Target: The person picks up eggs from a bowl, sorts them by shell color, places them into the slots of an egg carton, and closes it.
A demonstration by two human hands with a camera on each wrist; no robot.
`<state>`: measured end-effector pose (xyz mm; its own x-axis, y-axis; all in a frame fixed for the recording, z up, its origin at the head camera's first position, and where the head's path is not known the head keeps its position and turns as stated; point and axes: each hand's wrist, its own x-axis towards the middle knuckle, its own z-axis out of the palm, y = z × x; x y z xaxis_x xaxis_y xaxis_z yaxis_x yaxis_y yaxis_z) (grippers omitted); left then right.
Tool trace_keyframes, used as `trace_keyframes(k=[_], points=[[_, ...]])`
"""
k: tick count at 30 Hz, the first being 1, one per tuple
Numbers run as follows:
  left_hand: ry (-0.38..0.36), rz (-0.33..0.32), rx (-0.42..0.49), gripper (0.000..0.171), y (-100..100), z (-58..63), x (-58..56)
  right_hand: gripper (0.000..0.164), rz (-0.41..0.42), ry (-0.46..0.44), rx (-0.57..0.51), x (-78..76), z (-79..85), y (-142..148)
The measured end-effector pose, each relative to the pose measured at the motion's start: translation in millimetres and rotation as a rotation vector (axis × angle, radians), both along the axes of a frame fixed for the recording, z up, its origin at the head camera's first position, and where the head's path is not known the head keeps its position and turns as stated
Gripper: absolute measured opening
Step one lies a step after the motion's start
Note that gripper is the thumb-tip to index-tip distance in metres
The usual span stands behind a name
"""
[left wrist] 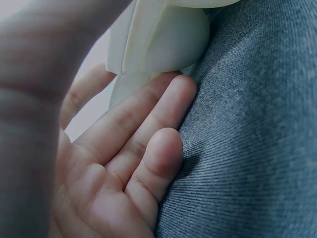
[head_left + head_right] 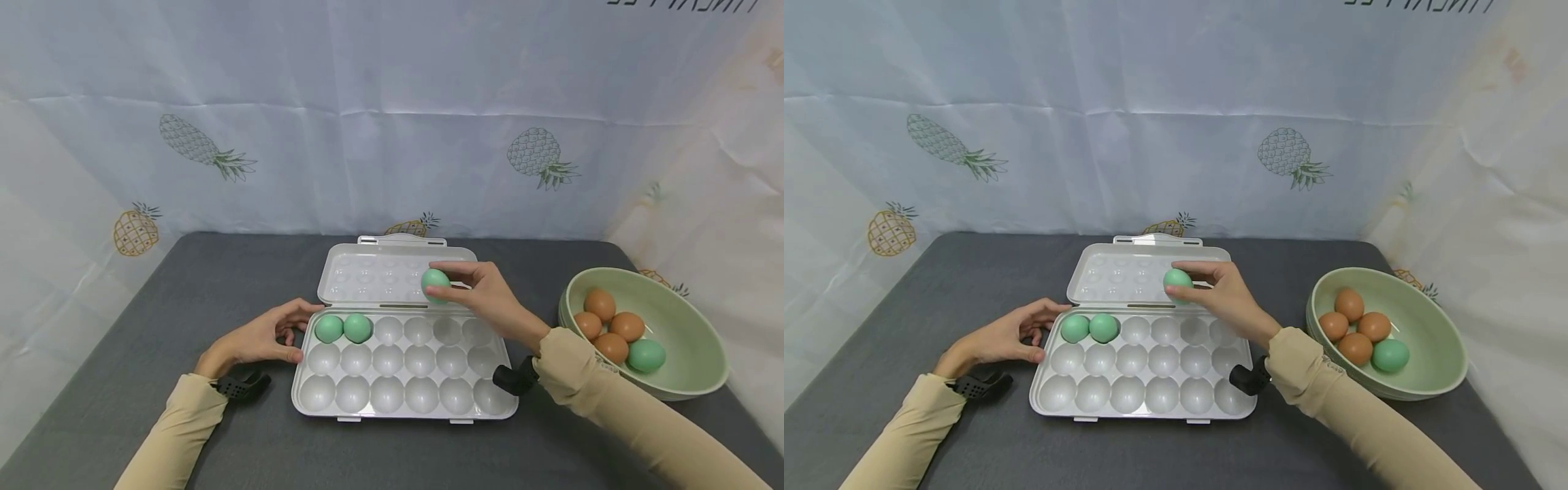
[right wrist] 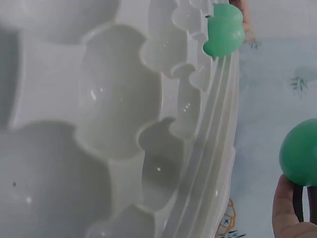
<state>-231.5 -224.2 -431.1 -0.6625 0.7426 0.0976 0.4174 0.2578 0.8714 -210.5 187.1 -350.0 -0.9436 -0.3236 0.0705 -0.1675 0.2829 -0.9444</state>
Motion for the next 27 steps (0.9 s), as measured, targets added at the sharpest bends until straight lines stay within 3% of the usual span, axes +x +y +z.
trace_keyframes(k=[12, 19, 27], points=[[0.010, -0.002, 0.006, 0.075, 0.3, -0.1, -0.1, 0.049, -0.046, -0.040, -0.069, 1.6, -8.1, -30.1], [0.008, -0.010, 0.007, 0.076, 0.9, 0.2, 0.1, 0.044, 0.009, -0.005, -0.082, 4.4, -16.4, -48.8], [0.009, -0.029, 0.025, 0.074, -0.9, -1.6, -1.7, 0.041, 0.073, -0.026, -0.117, 8.0, -32.9, -60.2]])
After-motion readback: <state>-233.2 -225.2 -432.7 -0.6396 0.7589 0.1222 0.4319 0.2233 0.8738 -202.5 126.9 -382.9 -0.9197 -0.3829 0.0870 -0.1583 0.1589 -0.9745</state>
